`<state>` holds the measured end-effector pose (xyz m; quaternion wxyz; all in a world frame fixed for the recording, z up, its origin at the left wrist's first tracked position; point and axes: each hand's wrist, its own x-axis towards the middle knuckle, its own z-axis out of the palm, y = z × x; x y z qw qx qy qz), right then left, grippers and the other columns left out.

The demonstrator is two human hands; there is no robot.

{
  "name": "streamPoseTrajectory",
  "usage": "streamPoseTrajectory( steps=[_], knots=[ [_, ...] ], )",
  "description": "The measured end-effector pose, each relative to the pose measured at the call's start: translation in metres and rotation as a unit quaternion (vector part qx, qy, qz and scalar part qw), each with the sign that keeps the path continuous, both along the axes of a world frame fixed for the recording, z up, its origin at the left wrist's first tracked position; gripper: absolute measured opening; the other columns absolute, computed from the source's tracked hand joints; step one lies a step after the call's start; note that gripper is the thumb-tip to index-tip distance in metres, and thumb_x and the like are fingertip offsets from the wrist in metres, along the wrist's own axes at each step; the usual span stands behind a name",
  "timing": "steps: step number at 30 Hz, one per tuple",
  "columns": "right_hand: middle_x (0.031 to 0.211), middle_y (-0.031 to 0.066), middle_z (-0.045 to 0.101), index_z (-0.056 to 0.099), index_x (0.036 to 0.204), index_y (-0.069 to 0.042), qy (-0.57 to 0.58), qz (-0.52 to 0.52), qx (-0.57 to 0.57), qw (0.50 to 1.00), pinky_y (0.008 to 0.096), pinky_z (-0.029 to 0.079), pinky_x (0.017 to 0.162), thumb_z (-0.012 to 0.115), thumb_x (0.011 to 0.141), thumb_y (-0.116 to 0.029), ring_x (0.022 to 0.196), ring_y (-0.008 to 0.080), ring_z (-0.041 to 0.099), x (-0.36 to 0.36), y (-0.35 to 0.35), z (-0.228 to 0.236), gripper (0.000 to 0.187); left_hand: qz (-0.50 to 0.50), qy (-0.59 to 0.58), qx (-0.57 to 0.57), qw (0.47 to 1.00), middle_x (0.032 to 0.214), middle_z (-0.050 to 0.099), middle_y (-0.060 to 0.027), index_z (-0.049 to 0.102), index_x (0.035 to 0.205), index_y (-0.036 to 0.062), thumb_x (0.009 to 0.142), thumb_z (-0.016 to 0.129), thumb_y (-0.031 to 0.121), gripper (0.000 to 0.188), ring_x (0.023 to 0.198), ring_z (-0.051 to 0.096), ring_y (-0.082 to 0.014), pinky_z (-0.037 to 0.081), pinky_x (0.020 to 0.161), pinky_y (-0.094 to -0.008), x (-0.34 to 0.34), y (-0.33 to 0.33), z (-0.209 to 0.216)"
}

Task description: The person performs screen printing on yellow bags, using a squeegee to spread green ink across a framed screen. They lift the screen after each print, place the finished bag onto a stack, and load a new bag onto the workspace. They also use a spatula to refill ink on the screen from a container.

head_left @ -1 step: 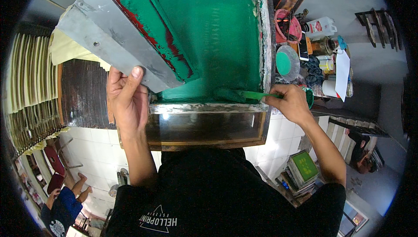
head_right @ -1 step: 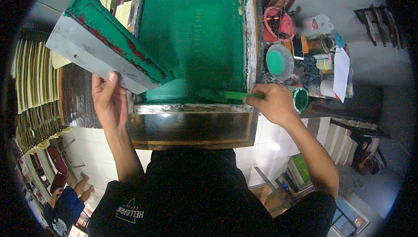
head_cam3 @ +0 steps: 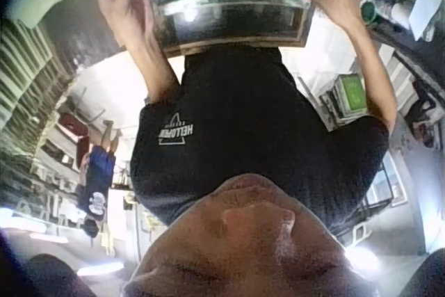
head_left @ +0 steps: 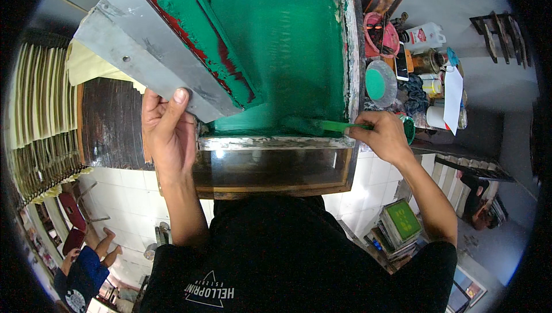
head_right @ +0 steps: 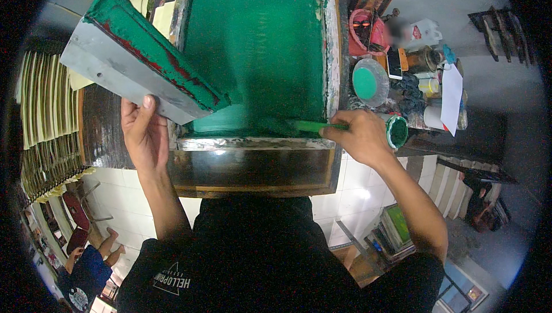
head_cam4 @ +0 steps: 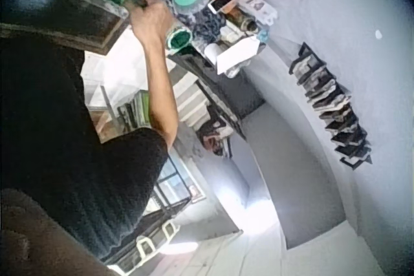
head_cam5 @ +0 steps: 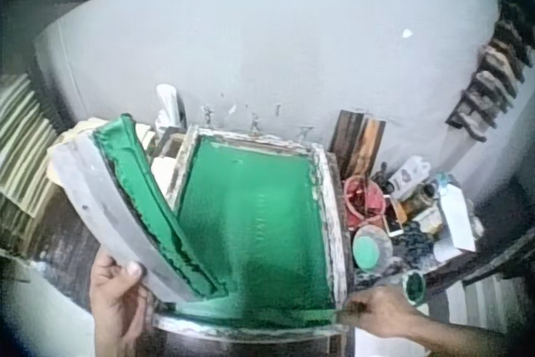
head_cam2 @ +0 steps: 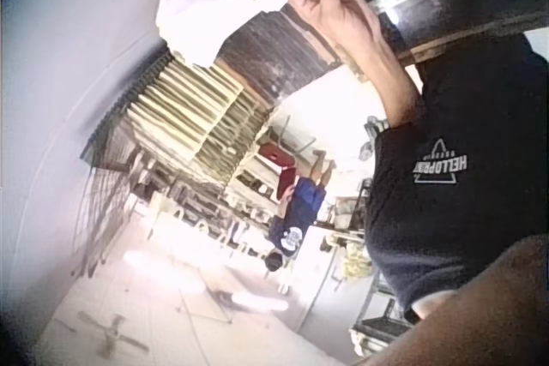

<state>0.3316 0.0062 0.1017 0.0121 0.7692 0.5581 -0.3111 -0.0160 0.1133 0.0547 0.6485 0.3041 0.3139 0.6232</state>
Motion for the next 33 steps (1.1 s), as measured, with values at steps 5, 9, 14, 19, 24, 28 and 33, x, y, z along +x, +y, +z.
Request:
streamPoseTrajectory(
  steps=[5, 9, 14, 19, 24, 28, 33],
  knots=[
    [0.075, 0.019, 0.068, 0.077, 0.089, -0.008, 0.007, 0.027, -0.004, 1.0, 0.0463, 0.05, 0.072, 0.074, 0.079, -0.043, 0.077, 0.0382, 0.068, -0.014, 0.012, -0.003, 0.037, -0.011, 0.011, 0.03, 0.999, 0.134, 0.062, -0.0121, 0.049, 0.139, 0.002, 0.097, 0.061, 0.001, 0.044, 0.124, 0.058, -0.0215, 0.042, 0.112, -0.0417, -0.013, 0.0, -0.005],
    [0.076, 0.0194, 0.069, 0.077, 0.088, -0.006, 0.036, 0.044, 0.009, 0.998, 0.0466, 0.05, 0.073, 0.074, 0.079, -0.045, 0.078, 0.0381, 0.068, -0.024, 0.022, -0.009, 0.04, 0.009, 0.032, 0.043, 0.999, 0.133, 0.062, -0.0114, 0.051, 0.138, 0.0026, 0.097, 0.061, 0.002, 0.043, 0.123, 0.058, -0.0209, 0.042, 0.111, -0.0412, -0.018, 0.001, 0.001],
    [0.073, 0.0177, 0.069, 0.077, 0.087, -0.004, 0.097, 0.01, 0.012, 0.995, 0.043, 0.049, 0.069, 0.075, 0.079, -0.043, 0.074, 0.0338, 0.068, -0.024, 0.018, -0.016, 0.04, 0.029, 0.052, 0.053, 0.997, 0.133, 0.062, -0.0108, 0.052, 0.137, 0.0029, 0.097, 0.062, 0.004, 0.041, 0.123, 0.058, -0.0204, 0.042, 0.11, -0.0405, -0.027, -0.001, 0.011],
    [0.067, 0.0056, 0.064, 0.074, 0.084, 0.0, 0.259, -0.085, 0.025, 0.962, 0.0307, 0.042, 0.061, 0.076, 0.083, -0.031, 0.065, 0.0139, 0.058, -0.013, 0.004, -0.031, 0.031, 0.069, 0.061, 0.046, 0.995, 0.118, 0.068, -0.0101, 0.058, 0.127, -0.0011, 0.094, 0.067, 0.002, 0.034, 0.108, 0.063, -0.0157, 0.046, 0.1, -0.0327, -0.028, 0.006, 0.025],
    [0.072, -0.0012, 0.063, 0.072, 0.082, 0.0, 0.316, -0.128, 0.112, 0.933, 0.0237, 0.036, 0.062, 0.077, 0.084, -0.017, 0.069, 0.0056, 0.052, -0.01, -0.016, -0.028, 0.017, 0.03, 0.239, 0.086, 0.967, 0.108, 0.069, -0.008, 0.064, 0.12, -0.003, 0.092, 0.069, 0.007, 0.03, 0.1, 0.062, -0.0146, 0.046, 0.093, -0.0305, -0.017, 0.049, 0.05],
    [0.066, 0.0006, 0.061, 0.073, 0.083, 0.0, 0.337, -0.163, 0.177, 0.91, 0.0267, 0.035, 0.058, 0.076, 0.084, -0.021, 0.064, 0.0072, 0.049, 0.003, -0.038, -0.027, 0.021, -0.047, 0.505, 0.225, 0.832, 0.097, 0.073, -0.0128, 0.069, 0.113, -0.0007, 0.09, 0.07, 0.016, 0.029, 0.091, 0.068, -0.0209, 0.05, 0.084, -0.0338, 0.024, 0.125, 0.079],
    [0.072, -0.0007, 0.063, 0.073, 0.086, 0.0, 0.318, -0.266, 0.183, 0.891, 0.0247, 0.038, 0.062, 0.076, 0.083, -0.019, 0.068, 0.0074, 0.053, 0.017, -0.072, -0.011, 0.019, -0.162, 0.678, 0.405, 0.591, 0.111, 0.071, -0.0226, 0.067, 0.118, -0.0008, 0.083, 0.072, 0.015, 0.039, 0.103, 0.069, -0.0354, 0.051, 0.09, -0.0436, 0.121, 0.244, 0.048]
  ],
)
